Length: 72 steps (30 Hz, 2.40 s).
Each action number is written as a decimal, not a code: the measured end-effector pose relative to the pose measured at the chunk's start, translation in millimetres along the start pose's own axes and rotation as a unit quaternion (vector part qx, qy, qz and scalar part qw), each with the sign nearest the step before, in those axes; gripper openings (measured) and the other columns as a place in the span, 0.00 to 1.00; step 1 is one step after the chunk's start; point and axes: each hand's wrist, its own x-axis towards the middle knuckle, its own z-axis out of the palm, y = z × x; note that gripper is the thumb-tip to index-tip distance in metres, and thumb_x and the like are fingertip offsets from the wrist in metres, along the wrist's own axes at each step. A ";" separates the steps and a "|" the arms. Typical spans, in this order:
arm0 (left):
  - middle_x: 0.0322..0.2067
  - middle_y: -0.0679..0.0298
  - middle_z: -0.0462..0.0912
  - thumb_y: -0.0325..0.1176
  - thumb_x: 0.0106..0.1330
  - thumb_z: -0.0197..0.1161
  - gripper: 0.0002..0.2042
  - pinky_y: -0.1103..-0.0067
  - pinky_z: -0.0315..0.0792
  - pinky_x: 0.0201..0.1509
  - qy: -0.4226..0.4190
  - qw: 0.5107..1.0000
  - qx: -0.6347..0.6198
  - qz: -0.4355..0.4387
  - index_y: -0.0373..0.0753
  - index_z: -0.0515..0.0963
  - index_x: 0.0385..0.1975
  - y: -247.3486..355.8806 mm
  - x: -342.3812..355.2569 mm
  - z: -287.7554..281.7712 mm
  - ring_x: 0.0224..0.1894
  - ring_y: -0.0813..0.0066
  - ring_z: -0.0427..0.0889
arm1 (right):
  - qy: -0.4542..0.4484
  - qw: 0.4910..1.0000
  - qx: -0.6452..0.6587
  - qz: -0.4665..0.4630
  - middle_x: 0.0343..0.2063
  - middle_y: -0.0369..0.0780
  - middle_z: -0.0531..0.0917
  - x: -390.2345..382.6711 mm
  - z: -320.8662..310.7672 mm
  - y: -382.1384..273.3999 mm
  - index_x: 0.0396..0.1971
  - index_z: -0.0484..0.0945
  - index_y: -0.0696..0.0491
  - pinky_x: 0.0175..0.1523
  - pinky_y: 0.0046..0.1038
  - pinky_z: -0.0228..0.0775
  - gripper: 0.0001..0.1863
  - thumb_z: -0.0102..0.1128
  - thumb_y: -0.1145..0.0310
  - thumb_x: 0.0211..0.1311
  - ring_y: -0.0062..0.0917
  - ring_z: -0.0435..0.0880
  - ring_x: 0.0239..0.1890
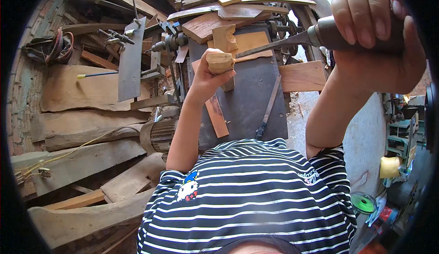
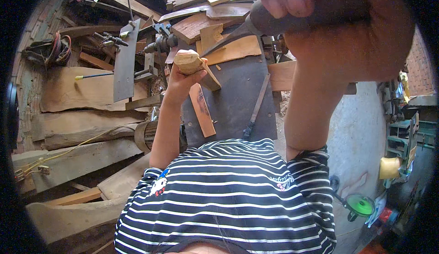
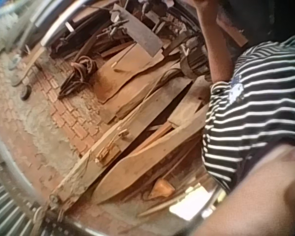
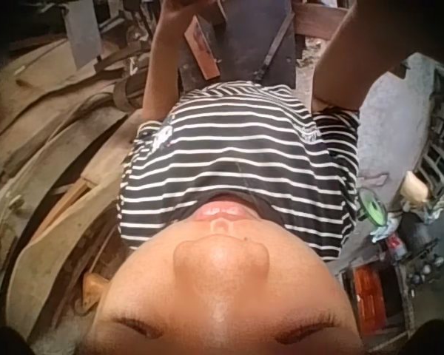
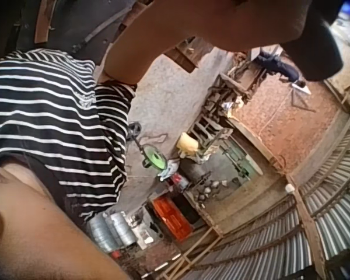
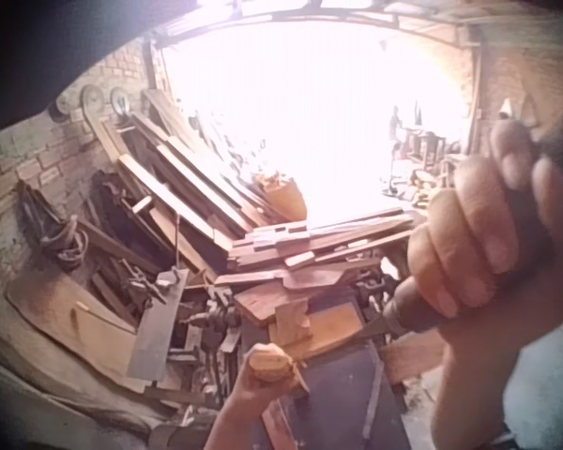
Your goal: The person files a piece of wood with a metal file and then carves the wooden piece using a chisel. Afterwards, the person sets down the tool and holds and turns the carved wood by hand.
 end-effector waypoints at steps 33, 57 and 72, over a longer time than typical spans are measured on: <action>0.41 0.69 0.75 0.19 0.54 0.67 0.27 0.81 0.71 0.49 0.006 1.000 -0.004 0.009 0.41 0.63 0.52 -2.2 -1.4 -2.9 0.44 0.82 0.75 | 0.004 0.998 -0.018 0.053 0.15 0.33 0.73 15.3 38.5 25.1 0.33 0.72 0.57 0.19 0.19 0.70 0.04 0.53 0.75 0.57 0.17 0.74 0.15; 0.37 0.69 0.76 0.25 0.56 0.68 0.15 0.84 0.71 0.43 -0.021 0.993 0.048 0.110 0.39 0.72 0.41 19.4 -2.3 12.0 0.39 0.84 0.75 | 0.007 0.996 -0.031 0.085 0.15 0.33 0.73 14.3 68.0 30.4 0.32 0.72 0.56 0.19 0.19 0.70 0.03 0.52 0.75 0.58 0.17 0.74 0.15; 0.30 0.67 0.82 0.26 0.55 0.69 0.10 0.87 0.73 0.36 0.047 0.990 0.076 0.109 0.36 0.76 0.34 26.7 4.1 38.0 0.32 0.85 0.78 | 0.019 0.994 -0.056 0.090 0.15 0.34 0.73 27.5 51.9 21.6 0.32 0.72 0.56 0.19 0.19 0.70 0.03 0.52 0.75 0.58 0.17 0.74 0.15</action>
